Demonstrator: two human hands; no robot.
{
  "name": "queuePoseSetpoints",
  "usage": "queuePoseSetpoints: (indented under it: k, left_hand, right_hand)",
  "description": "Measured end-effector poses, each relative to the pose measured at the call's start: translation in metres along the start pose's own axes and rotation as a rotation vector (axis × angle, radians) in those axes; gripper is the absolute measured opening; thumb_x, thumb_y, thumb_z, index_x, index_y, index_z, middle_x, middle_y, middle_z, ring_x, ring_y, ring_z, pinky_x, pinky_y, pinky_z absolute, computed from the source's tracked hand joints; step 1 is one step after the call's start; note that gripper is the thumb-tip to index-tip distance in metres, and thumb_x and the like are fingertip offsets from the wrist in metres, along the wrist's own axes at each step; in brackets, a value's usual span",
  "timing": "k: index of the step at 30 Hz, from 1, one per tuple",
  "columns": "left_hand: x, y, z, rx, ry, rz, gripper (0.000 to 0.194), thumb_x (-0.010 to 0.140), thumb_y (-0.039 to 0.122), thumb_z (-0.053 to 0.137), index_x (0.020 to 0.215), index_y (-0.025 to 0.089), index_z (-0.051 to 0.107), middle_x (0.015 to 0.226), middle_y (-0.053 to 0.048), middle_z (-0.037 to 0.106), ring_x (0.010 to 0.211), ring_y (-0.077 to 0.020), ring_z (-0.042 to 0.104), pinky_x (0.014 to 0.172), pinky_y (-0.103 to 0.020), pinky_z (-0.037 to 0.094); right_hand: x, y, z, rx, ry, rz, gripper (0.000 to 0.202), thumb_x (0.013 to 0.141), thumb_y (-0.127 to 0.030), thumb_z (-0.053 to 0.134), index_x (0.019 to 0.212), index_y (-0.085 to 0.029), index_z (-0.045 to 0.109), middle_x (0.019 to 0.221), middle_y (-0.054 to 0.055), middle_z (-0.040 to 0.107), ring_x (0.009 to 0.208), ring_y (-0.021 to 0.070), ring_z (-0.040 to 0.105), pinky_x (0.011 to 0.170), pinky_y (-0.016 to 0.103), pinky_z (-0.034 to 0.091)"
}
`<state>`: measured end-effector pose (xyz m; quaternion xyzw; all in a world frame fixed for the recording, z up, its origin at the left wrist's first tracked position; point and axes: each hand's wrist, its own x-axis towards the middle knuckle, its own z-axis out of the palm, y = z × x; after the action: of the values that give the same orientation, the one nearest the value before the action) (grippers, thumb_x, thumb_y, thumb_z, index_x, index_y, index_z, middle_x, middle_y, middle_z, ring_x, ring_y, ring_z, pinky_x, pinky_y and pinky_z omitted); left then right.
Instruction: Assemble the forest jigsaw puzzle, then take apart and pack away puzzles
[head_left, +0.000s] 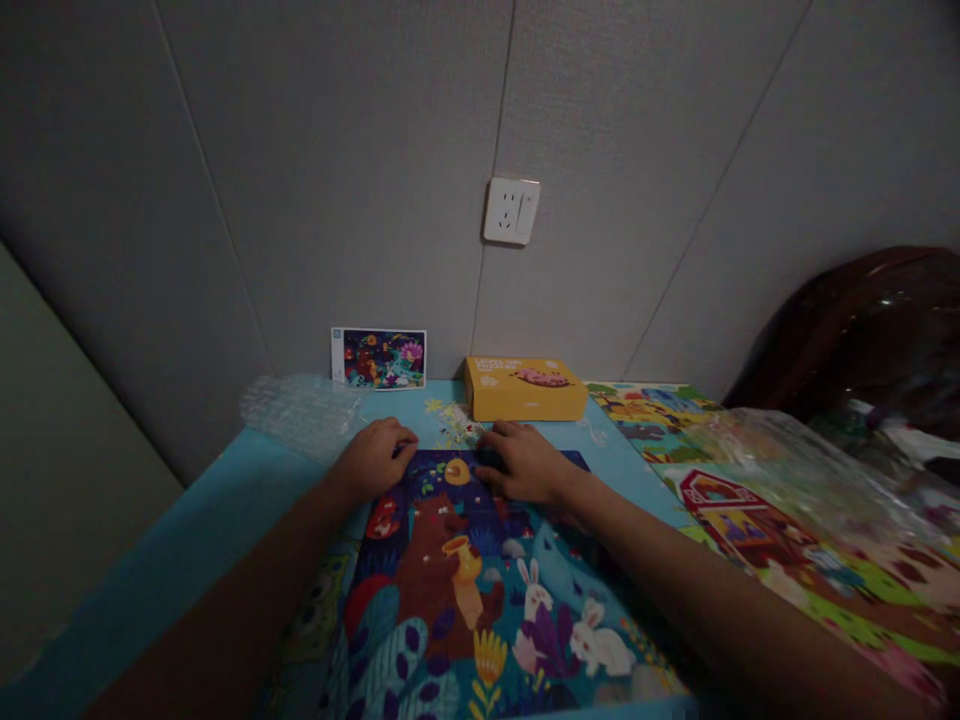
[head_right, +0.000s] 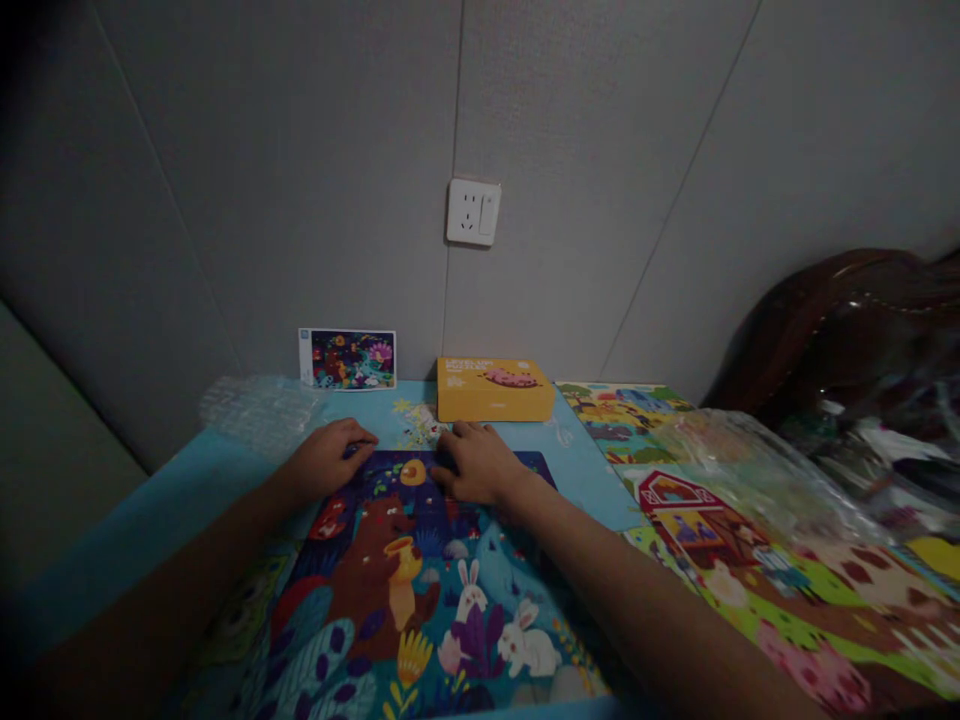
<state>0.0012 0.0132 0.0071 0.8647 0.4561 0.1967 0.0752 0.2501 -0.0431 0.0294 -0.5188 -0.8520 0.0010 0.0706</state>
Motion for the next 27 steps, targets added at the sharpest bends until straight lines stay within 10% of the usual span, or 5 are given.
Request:
queuePoseSetpoints:
  k: [9, 14, 27]
  left_hand:
    - [-0.005, -0.009, -0.014, 0.048, -0.036, -0.034, 0.029, 0.083, 0.028, 0.047, 0.078, 0.018, 0.074, 0.082, -0.011, 0.068, 0.081, -0.0257, 0.063, 0.078, -0.036, 0.045]
    - [-0.006, -0.008, -0.013, 0.046, -0.05, -0.066, 0.027, 0.084, 0.037, 0.051, 0.078, 0.018, 0.07, 0.083, -0.01, 0.066, 0.079, -0.0245, 0.062, 0.077, -0.035, 0.046]
    - [-0.005, -0.007, -0.011, -0.018, -0.061, -0.181, 0.041, 0.069, 0.061, 0.063, 0.079, 0.021, 0.057, 0.083, -0.006, 0.065, 0.078, -0.0248, 0.062, 0.067, -0.031, 0.043]
  right_hand:
    - [-0.01, 0.057, -0.008, 0.145, 0.074, 0.232, 0.027, 0.092, -0.032, 0.048, 0.09, -0.015, 0.069, 0.081, 0.008, 0.07, 0.071, 0.0164, 0.061, 0.065, 0.026, 0.04]
    - [-0.036, 0.099, -0.026, 0.183, -0.188, 0.25, 0.039, 0.073, -0.041, 0.071, 0.102, -0.015, 0.067, 0.089, 0.008, 0.07, 0.075, 0.0187, 0.063, 0.062, 0.025, 0.042]
    - [-0.035, 0.093, -0.032, 0.15, -0.295, 0.299, 0.041, 0.067, -0.035, 0.076, 0.101, -0.015, 0.065, 0.09, 0.007, 0.069, 0.076, 0.0185, 0.061, 0.061, 0.024, 0.04]
